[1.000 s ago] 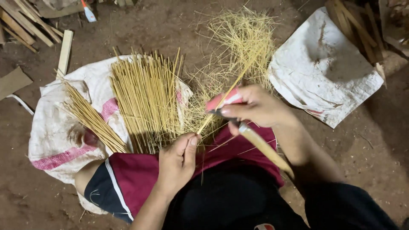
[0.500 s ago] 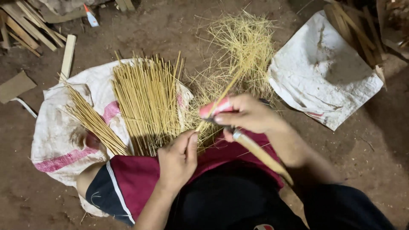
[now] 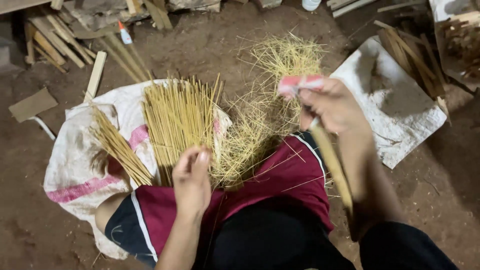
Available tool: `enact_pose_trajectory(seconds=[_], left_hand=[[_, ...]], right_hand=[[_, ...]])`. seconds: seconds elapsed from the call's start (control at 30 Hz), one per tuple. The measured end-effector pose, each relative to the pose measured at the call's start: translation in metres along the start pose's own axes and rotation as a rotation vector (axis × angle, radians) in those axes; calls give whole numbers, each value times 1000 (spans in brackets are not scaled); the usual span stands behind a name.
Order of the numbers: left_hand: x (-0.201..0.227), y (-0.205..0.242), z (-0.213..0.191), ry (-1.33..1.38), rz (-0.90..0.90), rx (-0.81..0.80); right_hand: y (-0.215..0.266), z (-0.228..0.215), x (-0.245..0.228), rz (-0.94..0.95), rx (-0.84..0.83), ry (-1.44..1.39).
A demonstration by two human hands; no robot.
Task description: Using a knife to strip thin fibers from a wooden stick while sitting on a sack of materials.
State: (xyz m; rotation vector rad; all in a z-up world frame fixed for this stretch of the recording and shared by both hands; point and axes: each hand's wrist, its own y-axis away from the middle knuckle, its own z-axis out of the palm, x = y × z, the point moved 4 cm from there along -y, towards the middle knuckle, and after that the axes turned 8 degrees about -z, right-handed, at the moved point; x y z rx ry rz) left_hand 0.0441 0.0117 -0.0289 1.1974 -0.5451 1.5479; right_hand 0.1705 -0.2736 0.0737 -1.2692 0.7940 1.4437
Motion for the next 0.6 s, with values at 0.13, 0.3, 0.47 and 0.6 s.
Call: enact_pose_trajectory(seconds=[0.13,0.3,0.47,0.6], left_hand=[[22,-16,55,-16,17,8],[11,-10,113,203,92,-301],[47,34,99,-510,576,-270],[65,19,64,-1240,1050,4]], right_hand=[[4,56,34,62,-236,-168],[3,64,49,59,-323,-395],[-5,11,42,-5,-177,-247],[-6,13,-1,-23,-83,-96]])
